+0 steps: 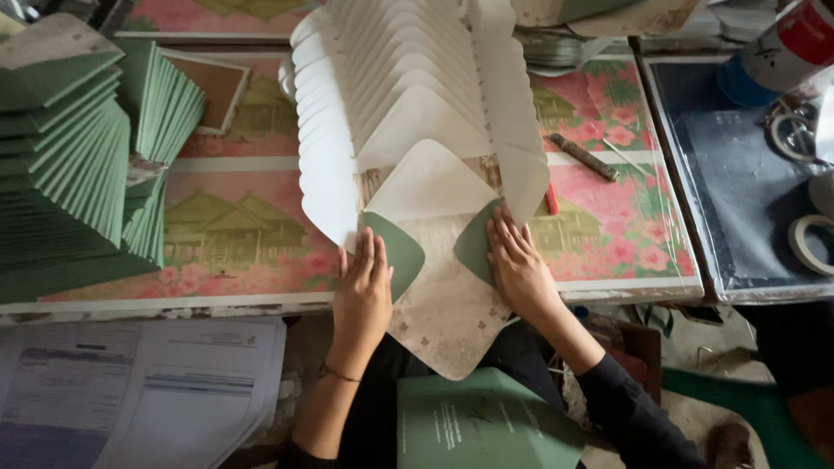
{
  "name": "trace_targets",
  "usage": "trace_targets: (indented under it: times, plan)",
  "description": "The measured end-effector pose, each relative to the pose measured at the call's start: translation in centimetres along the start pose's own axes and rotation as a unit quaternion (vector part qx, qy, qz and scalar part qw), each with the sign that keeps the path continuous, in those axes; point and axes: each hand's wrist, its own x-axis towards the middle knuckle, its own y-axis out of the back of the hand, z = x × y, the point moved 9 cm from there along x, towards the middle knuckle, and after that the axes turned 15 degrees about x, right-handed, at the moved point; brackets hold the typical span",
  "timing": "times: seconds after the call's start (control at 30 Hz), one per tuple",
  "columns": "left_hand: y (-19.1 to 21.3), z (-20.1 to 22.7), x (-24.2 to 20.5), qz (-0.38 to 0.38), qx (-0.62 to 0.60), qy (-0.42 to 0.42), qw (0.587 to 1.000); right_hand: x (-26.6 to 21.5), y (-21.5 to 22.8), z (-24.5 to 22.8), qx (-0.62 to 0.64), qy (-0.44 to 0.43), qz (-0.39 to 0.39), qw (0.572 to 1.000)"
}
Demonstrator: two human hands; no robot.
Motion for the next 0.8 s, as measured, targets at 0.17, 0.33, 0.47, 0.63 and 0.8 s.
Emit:
trace_targets:
  times: [0.17, 0.33, 0.47, 0.63, 0.8]
  plan:
    - [0.0, -0.3, 0.4, -0.007, -0.029, -0.05, 0.998, -0.2, -0.5, 1.2, 0.01, 0.022, -0.03, 0.999]
    - [-2.2, -4.2, 1.1, -0.148, -0.019, -0.12, 0.982, 0.5, 0.0, 4.8, 0.068, 0.073, -0.1, 0.99]
    - [-4.4, -5.9, 0.7, -0.203, 0.039, -0.167, 0.964, 0.7, 0.6, 6.7, 0.16, 0.066, -0.241, 0.955]
    - [-4.4, -5.4, 0.2, -0.163, 0.058, -0.143, 0.974, 0.2, 0.1, 6.8, 0.153, 0.03, -0.27, 0.95]
    - [-4.0, -5.1, 0.0, -0.153, 0.048, -0.126, 0.979, 0.0, 0.0, 6.6, 0.124, 0.039, -0.253, 0.959]
